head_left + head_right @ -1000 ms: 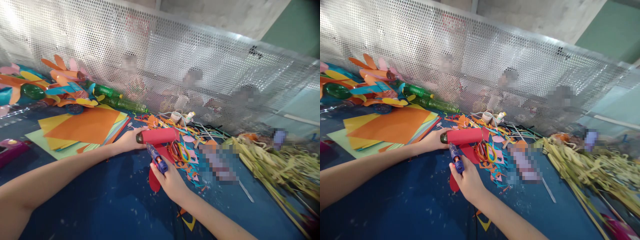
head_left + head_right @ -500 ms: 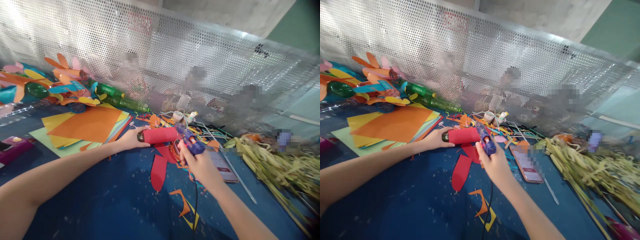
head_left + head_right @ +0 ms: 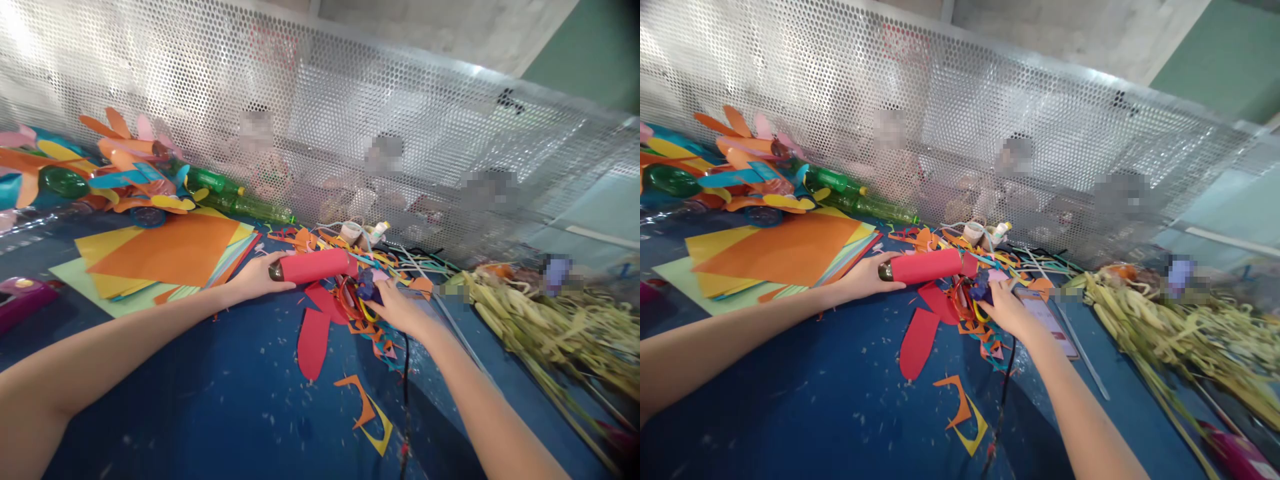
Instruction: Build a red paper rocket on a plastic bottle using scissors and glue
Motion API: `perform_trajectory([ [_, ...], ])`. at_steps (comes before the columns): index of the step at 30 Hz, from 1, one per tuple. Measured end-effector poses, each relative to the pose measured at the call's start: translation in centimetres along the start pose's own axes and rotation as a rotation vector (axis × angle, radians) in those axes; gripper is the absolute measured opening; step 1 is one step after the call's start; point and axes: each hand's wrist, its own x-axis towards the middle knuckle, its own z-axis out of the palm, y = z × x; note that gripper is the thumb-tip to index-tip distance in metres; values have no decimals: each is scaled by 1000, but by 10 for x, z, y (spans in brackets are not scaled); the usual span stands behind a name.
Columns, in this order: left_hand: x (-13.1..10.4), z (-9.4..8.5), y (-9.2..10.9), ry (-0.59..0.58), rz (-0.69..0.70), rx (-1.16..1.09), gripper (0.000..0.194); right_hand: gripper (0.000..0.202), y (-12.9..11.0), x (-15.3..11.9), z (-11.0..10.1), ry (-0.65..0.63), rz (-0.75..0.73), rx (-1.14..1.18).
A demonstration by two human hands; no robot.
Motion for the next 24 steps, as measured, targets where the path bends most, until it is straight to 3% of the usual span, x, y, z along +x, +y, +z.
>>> perform_trajectory([
  [4, 0, 0, 0, -7, -24, -19, 72, 25, -11, -7, -16, -19, -22, -24],
  [6, 0, 1, -1, -7, -35, -24, 73, 21, -30, -10, -28, 44, -26, -54],
  [8, 0, 2, -1, 2, -36, -29, 73, 15, -55, -15, -34, 68, -76, 69],
  [10, 0, 2, -1, 8, -35, -37, 73, 13, -81, -20, -31, 9, -164, 248],
  [13, 0, 3, -1, 10, -21, -38, 73, 14, -106, -26, -13, 56, -242, 256],
  [18, 0, 1, -1, 14, -7, -24, 73, 9, -110, -27, 2, 90, -196, 421],
  [24, -2, 1, -2, -47, 53, -14, 75, 11, -109, -21, 2, -86, -138, 1020],
])
